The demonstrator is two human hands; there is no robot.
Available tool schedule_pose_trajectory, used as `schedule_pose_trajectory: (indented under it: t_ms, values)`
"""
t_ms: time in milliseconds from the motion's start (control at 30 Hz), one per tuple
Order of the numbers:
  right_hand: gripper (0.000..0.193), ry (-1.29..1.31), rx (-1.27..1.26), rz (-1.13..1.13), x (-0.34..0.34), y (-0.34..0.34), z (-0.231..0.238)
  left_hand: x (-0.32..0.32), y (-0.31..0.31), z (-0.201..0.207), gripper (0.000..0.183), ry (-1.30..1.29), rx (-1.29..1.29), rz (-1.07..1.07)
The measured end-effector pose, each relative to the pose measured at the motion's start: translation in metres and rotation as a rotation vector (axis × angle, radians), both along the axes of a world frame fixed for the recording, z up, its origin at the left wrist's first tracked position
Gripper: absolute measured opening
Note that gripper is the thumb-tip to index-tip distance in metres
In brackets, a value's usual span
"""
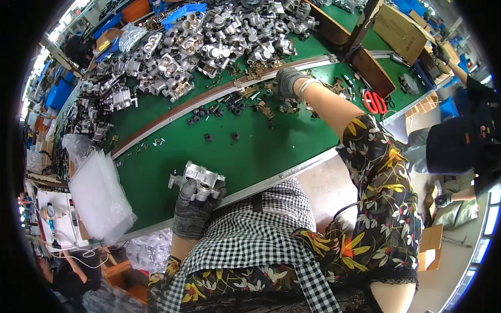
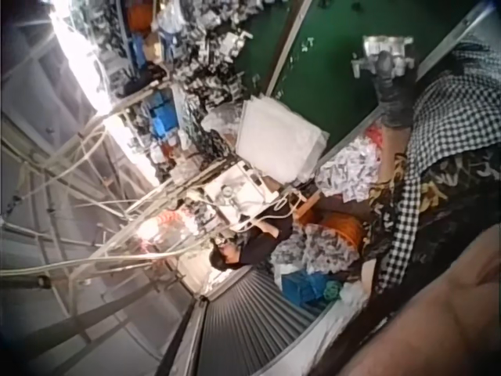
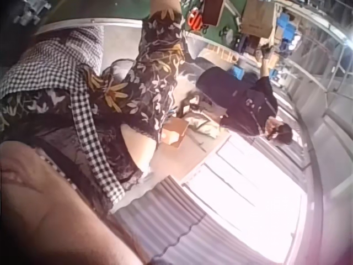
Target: Assembling small metal components on a factory production line using a power tool.
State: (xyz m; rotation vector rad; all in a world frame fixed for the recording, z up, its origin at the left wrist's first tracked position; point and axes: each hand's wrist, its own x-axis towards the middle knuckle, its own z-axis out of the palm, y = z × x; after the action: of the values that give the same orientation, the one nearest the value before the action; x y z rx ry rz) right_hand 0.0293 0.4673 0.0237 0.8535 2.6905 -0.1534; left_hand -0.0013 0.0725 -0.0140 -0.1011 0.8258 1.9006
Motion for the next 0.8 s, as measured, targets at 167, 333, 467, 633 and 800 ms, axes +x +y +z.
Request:
schedule_pose_trajectory:
  t_ms: [167,333,467,633,800]
  values:
    - [0.024,0.187,-0.084,-0.162,0.017,0.009,0.013,-0.006,-0.005,-0.014,0.054,0.017,-0.016,-0.039]
    - [0.020,0.497,-0.315,-0.287,0.046,0.037,0.011,-0.005,-0.007,-0.015,0.044,0.013,0.006,-0.054]
    - [0.025,0.637,-0.333,-0.317,0.057,0.016,0.041,-0.002,-0.006,-0.008,0.041,0.042,-0.054,-0.041]
    - [0.018,0.702,-0.684,-0.152,0.056,-0.081,0.095,-0.009,0.009,-0.009,0.045,-0.028,0.143,-0.037]
    - [0.022,0.657,-0.989,0.329,0.037,-0.160,0.074,-0.013,0.017,0.017,0.036,0.017,0.169,-0.162]
